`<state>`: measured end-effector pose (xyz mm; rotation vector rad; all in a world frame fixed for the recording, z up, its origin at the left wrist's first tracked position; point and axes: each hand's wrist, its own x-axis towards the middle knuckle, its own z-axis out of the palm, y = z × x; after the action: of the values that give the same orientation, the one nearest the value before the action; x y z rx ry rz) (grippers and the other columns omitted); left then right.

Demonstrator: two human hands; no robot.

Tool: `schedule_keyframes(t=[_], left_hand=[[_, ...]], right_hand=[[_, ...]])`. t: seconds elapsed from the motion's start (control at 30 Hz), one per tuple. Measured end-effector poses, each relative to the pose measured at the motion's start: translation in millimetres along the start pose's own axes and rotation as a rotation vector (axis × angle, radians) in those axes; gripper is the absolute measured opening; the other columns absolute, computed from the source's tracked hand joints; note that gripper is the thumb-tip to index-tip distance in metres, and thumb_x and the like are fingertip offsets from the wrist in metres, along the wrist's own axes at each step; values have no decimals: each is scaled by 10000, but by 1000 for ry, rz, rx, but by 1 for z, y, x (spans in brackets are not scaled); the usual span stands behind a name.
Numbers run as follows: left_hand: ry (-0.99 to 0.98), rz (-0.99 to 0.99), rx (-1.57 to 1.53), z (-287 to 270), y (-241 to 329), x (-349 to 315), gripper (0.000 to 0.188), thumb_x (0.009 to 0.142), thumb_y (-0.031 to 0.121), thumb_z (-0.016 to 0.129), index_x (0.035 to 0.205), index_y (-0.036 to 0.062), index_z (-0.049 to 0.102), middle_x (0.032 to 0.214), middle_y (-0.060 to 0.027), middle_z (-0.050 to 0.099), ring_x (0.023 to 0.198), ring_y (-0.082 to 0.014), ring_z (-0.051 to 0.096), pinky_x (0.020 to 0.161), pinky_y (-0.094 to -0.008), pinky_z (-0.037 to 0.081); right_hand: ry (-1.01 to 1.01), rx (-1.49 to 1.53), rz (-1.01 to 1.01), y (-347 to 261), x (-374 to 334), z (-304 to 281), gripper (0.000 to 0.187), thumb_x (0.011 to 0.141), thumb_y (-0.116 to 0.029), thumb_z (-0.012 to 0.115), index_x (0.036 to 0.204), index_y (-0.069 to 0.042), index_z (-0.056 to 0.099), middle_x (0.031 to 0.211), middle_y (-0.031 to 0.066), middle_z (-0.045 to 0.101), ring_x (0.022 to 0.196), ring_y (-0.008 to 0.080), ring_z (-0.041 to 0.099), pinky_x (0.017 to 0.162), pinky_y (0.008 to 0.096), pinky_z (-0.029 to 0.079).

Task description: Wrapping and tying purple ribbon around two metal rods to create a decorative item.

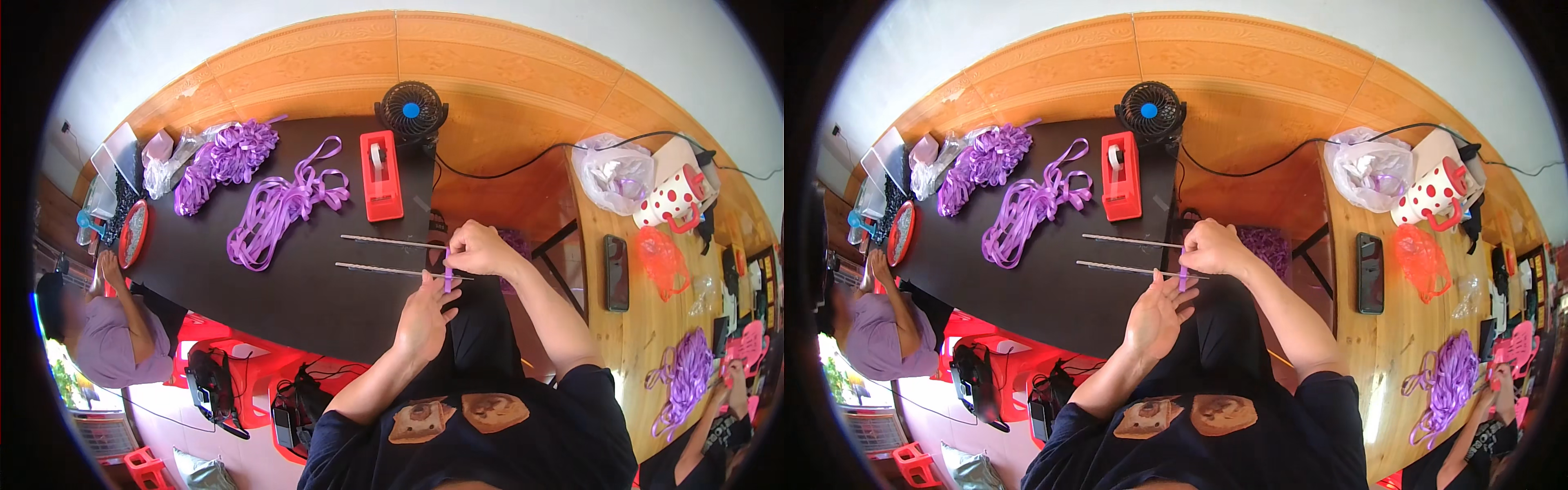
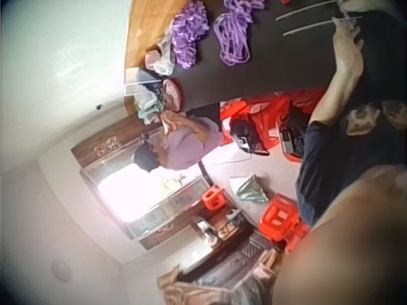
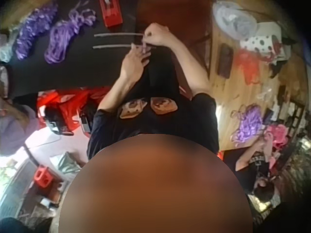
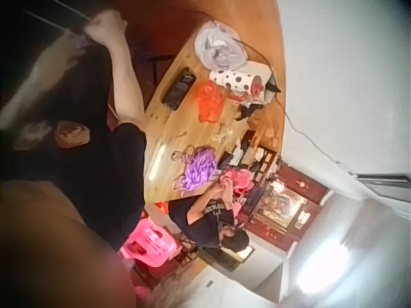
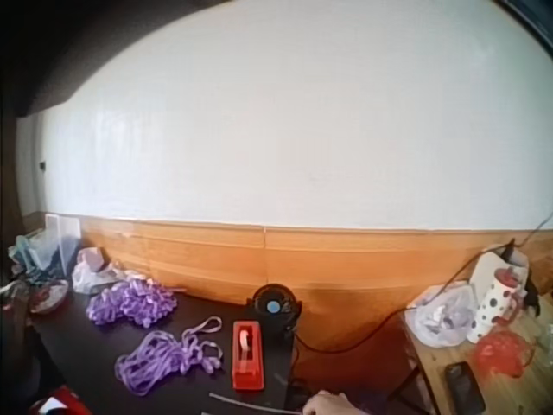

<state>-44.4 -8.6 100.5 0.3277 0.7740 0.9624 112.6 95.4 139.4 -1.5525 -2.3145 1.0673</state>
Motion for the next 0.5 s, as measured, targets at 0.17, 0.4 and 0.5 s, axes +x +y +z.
schedule_keyframes(t=[0.17, 0.4, 0.5], left_hand=[[-24, -24, 48, 4, 3, -1, 596, 958, 550, 357, 1241, 45, 500, 1242, -77, 512, 1145, -217, 431, 926, -366, 291], [-19, -15, -12, -2, -1, 3, 544, 961, 508, 415, 1201, 26, 489, 1185, -81, 519, 1106, -225, 464, 889, -380, 322], [-21, -16, -13, 0, 0, 3, 536, 956, 508, 426, 1191, 32, 496, 1195, -88, 528, 1101, -229, 468, 888, -378, 321]], right_hand=[[90, -241, 163, -32, -7, 3, 153, 597, -239, 672, 638, -92, 679, 713, 88, 662, 817, 294, 576, 750, 474, 360], [475, -467, 52, -25, -24, 35, 238, 699, -301, 683, 637, -71, 680, 706, 83, 652, 829, 260, 568, 693, 428, 352], [651, -183, -68, 2, -28, 51, 264, 739, -291, 703, 621, -57, 667, 722, 92, 655, 811, 264, 571, 698, 408, 384]])
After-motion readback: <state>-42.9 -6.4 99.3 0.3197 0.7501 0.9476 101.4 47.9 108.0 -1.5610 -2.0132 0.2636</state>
